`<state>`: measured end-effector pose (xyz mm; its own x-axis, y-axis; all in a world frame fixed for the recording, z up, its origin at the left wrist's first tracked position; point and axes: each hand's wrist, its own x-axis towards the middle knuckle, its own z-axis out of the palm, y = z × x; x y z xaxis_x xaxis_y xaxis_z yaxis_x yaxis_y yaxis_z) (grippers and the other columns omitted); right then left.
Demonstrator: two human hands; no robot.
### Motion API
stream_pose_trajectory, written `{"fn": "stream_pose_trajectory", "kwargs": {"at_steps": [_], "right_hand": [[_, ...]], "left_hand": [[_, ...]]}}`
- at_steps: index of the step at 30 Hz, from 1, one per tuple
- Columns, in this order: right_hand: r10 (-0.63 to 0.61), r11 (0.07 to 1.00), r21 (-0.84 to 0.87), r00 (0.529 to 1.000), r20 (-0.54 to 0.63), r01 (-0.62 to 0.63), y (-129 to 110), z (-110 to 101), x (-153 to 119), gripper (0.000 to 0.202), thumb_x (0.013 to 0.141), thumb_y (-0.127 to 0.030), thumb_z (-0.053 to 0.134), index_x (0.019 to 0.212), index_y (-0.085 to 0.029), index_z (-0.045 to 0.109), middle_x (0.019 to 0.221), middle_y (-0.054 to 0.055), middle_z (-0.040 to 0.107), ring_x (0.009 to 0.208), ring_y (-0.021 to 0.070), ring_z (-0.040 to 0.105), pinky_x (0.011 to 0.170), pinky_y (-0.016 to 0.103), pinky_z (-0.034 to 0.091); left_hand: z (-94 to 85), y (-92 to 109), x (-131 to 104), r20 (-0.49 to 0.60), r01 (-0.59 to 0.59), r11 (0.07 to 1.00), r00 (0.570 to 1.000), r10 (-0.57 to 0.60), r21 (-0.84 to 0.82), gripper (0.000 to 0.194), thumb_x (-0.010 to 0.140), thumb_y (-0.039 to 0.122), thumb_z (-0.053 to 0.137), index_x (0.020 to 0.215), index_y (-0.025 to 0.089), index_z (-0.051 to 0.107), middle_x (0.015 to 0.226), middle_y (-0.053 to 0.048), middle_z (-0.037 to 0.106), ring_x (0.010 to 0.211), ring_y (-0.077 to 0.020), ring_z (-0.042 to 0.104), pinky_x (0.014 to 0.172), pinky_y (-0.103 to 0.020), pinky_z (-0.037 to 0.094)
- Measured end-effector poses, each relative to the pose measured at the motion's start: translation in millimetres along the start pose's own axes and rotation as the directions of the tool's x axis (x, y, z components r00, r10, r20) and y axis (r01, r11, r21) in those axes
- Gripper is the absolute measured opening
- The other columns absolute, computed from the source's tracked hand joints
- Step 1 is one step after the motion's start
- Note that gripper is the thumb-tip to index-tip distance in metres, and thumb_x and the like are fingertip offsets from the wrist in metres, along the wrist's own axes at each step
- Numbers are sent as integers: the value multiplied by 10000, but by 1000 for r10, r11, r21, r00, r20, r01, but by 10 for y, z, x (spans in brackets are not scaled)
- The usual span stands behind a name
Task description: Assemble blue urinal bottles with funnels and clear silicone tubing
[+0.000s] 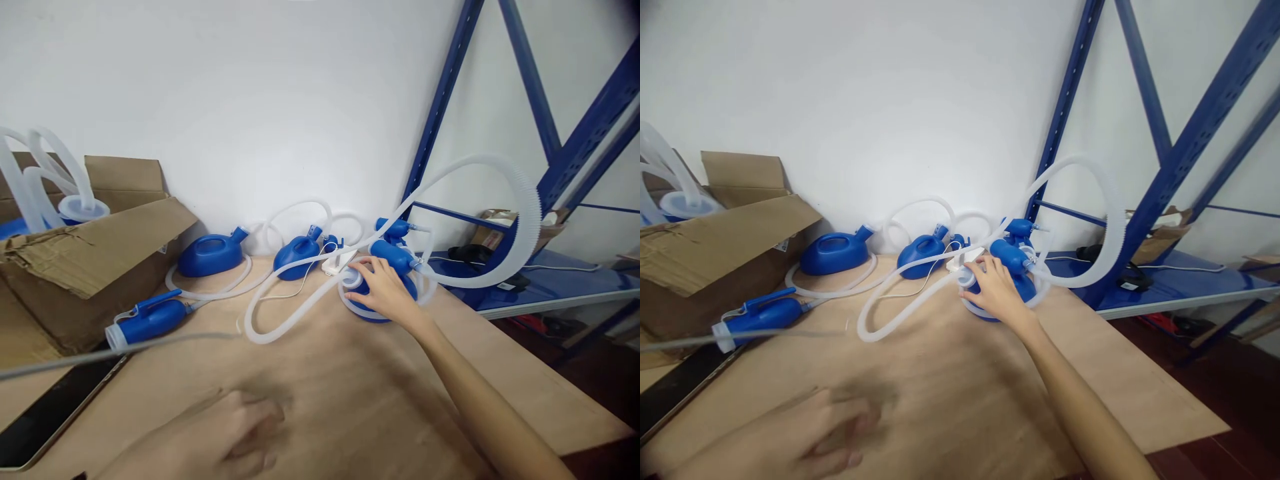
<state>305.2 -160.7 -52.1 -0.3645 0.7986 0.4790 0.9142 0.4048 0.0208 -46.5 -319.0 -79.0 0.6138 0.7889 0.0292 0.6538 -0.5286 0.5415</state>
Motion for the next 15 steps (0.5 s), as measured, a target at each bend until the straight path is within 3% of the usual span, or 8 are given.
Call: {"fn": "stream_pose_trajectory", "kwargs": {"at_steps": [1, 3, 6, 8, 11, 13, 15], "right_hand": [[-1, 999, 39, 1000, 18, 0, 9, 57, 8, 587, 874, -418, 725, 1411, -221, 593, 1400, 168, 560, 1255, 379, 577, 1016, 511, 524], [32, 990, 135, 999, 38, -37, -10, 157, 19, 634, 899, -369, 691, 1493, -261, 500, 1421, 145, 553, 1220, 349, 627, 970, 478, 559], [57, 959, 279, 998, -16, -51, -132, 273, 43, 762, 907, -346, 683, 1586, -290, 341, 1435, 122, 574, 1249, 337, 638, 964, 464, 574], [47, 927, 375, 997, -60, -21, -251, 320, 84, 861, 864, -364, 750, 1598, -291, 307, 1432, 118, 597, 1303, 338, 609, 1023, 478, 544], [43, 858, 513, 997, -59, -7, -412, 323, 200, 911, 818, -397, 810, 1586, -270, 336, 1374, 123, 650, 1265, 328, 636, 1045, 495, 521], [-22, 813, 581, 999, -24, 31, -462, 285, 297, 896, 800, -400, 830, 1563, -239, 388, 1377, 138, 650, 1254, 320, 638, 1061, 492, 506], [-113, 781, 620, 993, 31, 69, -450, 241, 385, 882, 776, -369, 853, 1538, -215, 438, 1399, 153, 638, 1255, 318, 634, 1084, 489, 488]], "left_hand": [[21, 59, 125, -9, 26, 999, 1000, -26, -19, 236, 943, 477, 601, 1046, 309, 730, 955, -6, 754, 835, -176, 710, 747, -267, 588], [61, 113, 372, -156, 49, 996, 986, -61, -81, 283, 978, 440, 542, 1193, 300, 661, 1099, -35, 730, 932, -198, 703, 783, -308, 604], [97, 75, 683, -428, -38, 993, 904, -13, -110, 361, 1007, 402, 501, 1352, 300, 530, 1301, -71, 648, 1094, -216, 669, 912, -377, 600], [92, 24, 846, -553, -57, 998, 833, 32, -28, 449, 1002, 392, 518, 1433, 295, 439, 1423, -103, 563, 1257, -253, 596, 993, -433, 571], [39, -31, 1057, -658, 52, 966, 741, 133, 254, 493, 973, 374, 555, 1436, 239, 458, 1460, -163, 526, 1350, -346, 509, 1068, -559, 493], [-22, -43, 1193, -637, 155, 872, 742, 208, 465, 463, 967, 311, 548, 1412, 185, 523, 1450, -210, 549, 1337, -406, 506, 1049, -607, 470], [-100, -37, 1335, -538, 191, 743, 803, 258, 641, 490, 974, 217, 509, 1460, 161, 518, 1479, -235, 548, 1340, -426, 511, 1048, -617, 447]]}}
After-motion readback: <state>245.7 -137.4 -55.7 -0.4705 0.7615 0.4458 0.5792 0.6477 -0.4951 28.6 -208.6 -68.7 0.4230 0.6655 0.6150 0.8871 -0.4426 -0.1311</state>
